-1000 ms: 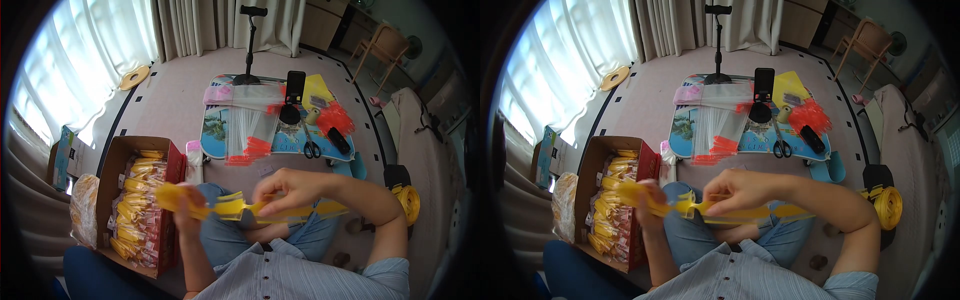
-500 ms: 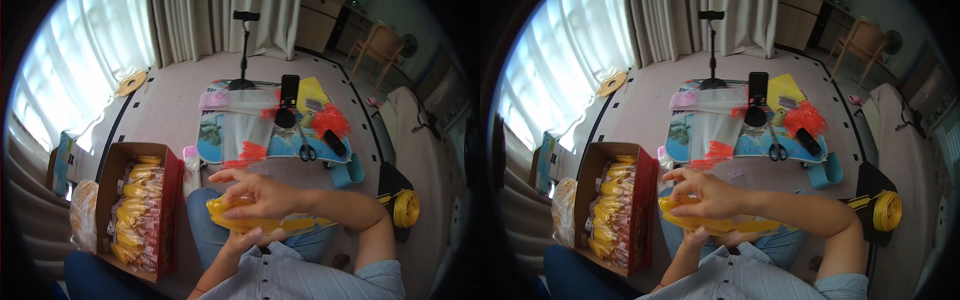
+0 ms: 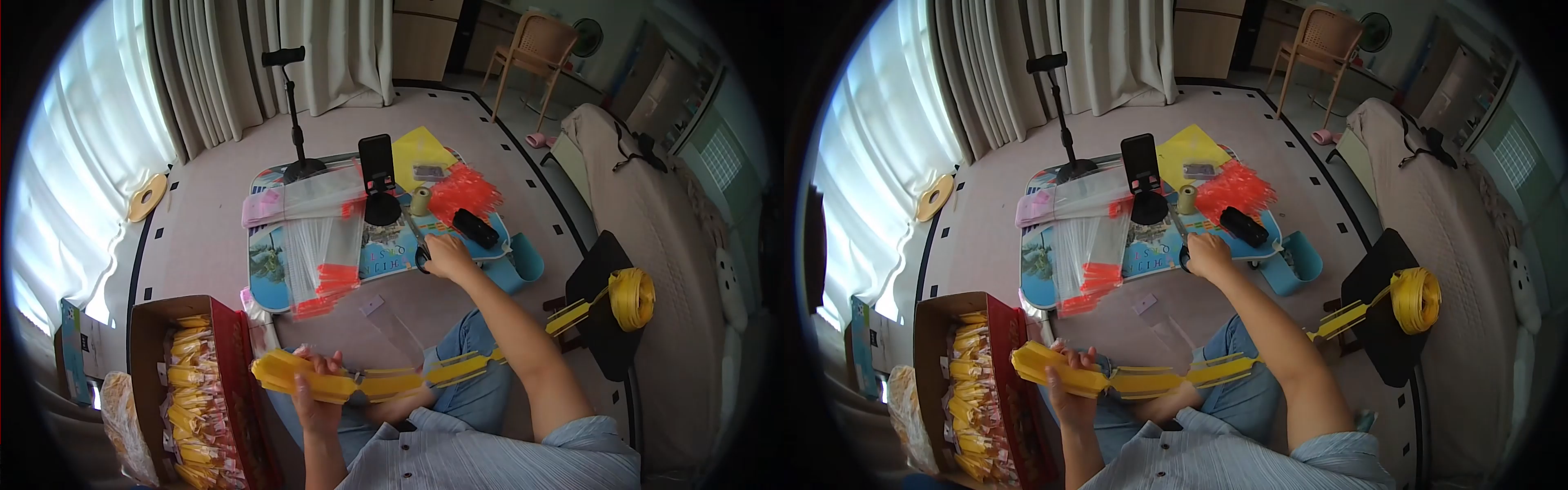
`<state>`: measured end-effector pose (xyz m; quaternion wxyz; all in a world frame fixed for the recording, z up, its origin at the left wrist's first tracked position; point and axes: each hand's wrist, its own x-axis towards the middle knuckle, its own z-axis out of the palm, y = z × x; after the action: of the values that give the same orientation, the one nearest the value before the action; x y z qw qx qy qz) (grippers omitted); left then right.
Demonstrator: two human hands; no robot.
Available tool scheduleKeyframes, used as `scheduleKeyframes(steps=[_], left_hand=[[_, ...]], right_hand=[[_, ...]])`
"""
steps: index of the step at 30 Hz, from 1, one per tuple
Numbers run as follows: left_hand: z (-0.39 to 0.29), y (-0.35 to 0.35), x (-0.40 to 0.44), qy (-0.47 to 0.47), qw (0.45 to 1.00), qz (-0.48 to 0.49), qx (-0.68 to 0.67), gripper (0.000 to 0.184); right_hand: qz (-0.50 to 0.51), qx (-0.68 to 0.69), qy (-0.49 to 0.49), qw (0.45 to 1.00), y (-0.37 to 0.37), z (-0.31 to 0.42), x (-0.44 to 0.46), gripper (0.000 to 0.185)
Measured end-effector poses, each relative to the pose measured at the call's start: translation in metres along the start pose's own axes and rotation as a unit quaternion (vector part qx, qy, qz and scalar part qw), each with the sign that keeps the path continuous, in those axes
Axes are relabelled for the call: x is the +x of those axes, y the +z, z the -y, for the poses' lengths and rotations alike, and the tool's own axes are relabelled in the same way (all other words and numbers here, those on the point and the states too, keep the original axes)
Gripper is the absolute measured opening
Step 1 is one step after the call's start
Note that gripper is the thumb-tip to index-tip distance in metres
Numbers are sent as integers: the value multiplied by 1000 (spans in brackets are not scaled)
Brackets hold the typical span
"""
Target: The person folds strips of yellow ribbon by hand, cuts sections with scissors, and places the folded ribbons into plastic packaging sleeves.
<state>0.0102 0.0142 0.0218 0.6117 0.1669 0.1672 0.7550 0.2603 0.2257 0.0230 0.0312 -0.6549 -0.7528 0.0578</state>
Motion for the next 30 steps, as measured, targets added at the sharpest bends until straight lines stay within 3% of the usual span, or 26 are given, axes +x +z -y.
scheduleKeyframes(steps=[3, 6, 7, 8, 10, 12, 13, 14, 16, 19, 20, 23, 24, 28, 30], left_hand=[[-10, 3, 0, -61, 996, -3, -60, 23], [-9, -5, 1, -51, 999, -16, -13, 21], [-9, -8, 0, -43, 999, -28, -1, 21], [-8, -9, 1, -33, 999, -39, 10, 21], [-4, -15, 4, -15, 999, -45, 17, 23], [-1, -17, 8, 3, 999, -46, -1, 25], [0, -17, 10, 10, 999, -45, -10, 26], [0, -15, 12, 17, 998, -56, -13, 27], [-2, -12, 15, 42, 997, -57, 0, 32], [-6, -1, 19, 83, 992, -50, 80, 39], [-6, 2, 18, 97, 987, -48, 116, 42], [-2, 3, 15, 112, 973, -78, 186, 48], [0, 5, 14, 119, 971, -78, 191, 49], [12, 23, 11, 138, 971, -81, 176, 51], [14, 29, 9, 143, 973, -79, 162, 51]], right_hand=[[29, 72, -5, 997, 3, -11, 6, 24], [7, 192, 22, 981, 5, -25, -11, 32], [83, 362, 86, 924, -8, -22, -30, 33], [152, 548, 68, 820, -7, -27, -47, 41], [188, 695, 2, 694, -20, -7, -101, 52], [262, 815, -76, 512, -5, 17, -158, 60], [326, 820, -54, 468, -3, 27, -190, 61], [419, 836, 28, 353, 18, 36, -220, 55], [358, 594, -228, 683, 11, 62, -250, 57], [424, 778, -91, 454, 50, 71, -270, 59], [431, 771, -17, 469, 73, 73, -276, 60], [288, 788, -79, 538, 31, 93, -250, 63], [288, 804, -91, 512, 32, 97, -248, 63], [331, 714, -118, 606, 34, 109, -242, 57], [304, 705, -127, 629, 29, 115, -239, 56]])
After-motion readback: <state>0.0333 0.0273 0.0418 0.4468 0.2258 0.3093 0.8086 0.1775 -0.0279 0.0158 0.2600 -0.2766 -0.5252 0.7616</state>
